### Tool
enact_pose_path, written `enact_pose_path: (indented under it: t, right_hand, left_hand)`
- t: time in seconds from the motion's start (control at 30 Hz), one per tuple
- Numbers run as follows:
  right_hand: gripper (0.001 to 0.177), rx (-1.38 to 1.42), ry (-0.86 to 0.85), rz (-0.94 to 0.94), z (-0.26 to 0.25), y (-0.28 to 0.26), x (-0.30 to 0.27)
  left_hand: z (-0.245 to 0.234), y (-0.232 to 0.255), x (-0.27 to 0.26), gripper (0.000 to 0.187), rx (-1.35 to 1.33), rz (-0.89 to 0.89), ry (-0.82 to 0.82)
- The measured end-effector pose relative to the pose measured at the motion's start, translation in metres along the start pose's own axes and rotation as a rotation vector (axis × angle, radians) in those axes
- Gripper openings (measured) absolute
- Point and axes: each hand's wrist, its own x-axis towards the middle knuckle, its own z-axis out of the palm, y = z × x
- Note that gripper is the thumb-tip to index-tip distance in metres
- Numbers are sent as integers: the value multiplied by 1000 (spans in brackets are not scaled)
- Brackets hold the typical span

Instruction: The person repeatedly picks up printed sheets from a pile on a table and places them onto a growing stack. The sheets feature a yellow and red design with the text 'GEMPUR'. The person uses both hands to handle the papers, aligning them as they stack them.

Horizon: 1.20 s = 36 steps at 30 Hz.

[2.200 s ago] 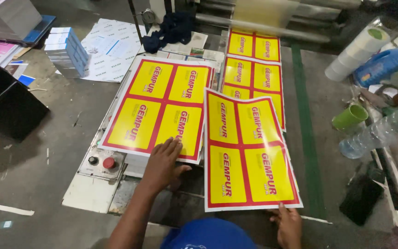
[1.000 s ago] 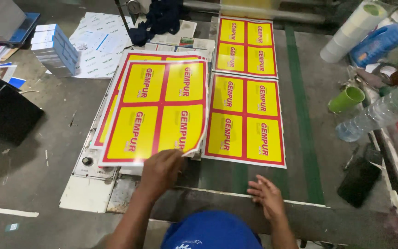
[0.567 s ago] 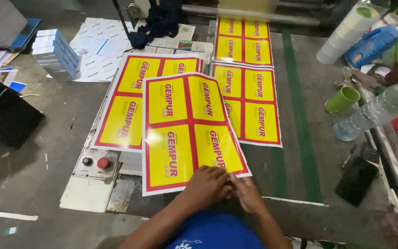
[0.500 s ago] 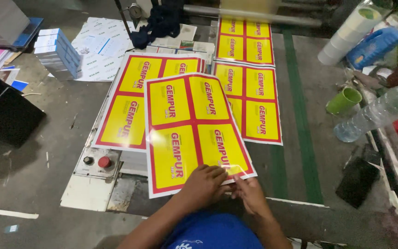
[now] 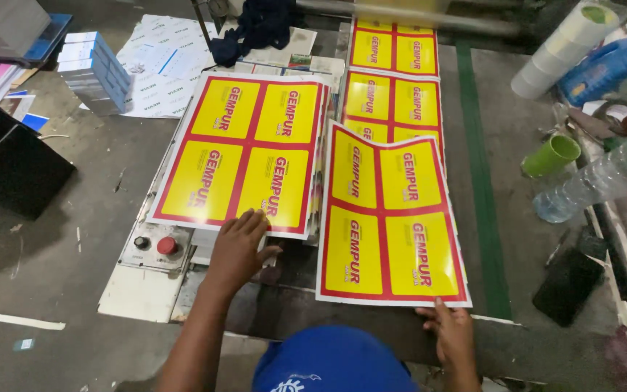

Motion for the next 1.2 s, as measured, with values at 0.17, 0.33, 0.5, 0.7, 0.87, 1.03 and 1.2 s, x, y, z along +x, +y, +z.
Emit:
enact_pose_path:
  t: [0.17,0.33,0.5,0.7,0.87,1.03,1.2]
  right_hand:
    - [34,-74,108,151,-19,-2,-11]
    - [34,-75,110,189,-37,15,-12]
    - [32,-91,90,220,-20,3,-27]
    - [32,-64,39,162,-6,12,-6]
    - [29,-84,15,131,13,2,33]
    - [27,-138,20,132,38,-31,62]
    - [25,-107,-74,77,42,-34,92]
  left_hand:
    - [8,-16,-6,30,43,12,-61]
    - [-8,-14,4,22,49,80,39]
    - [-25,1,14,16,-2,-5,270]
    - [-15,7,11,14,-53,-19,330]
    - [-3,8,9,12,-60,-22,318]
    - [0,9,8,12,-64,-19,305]
    - [-3,11,7,13,-54,-59,274]
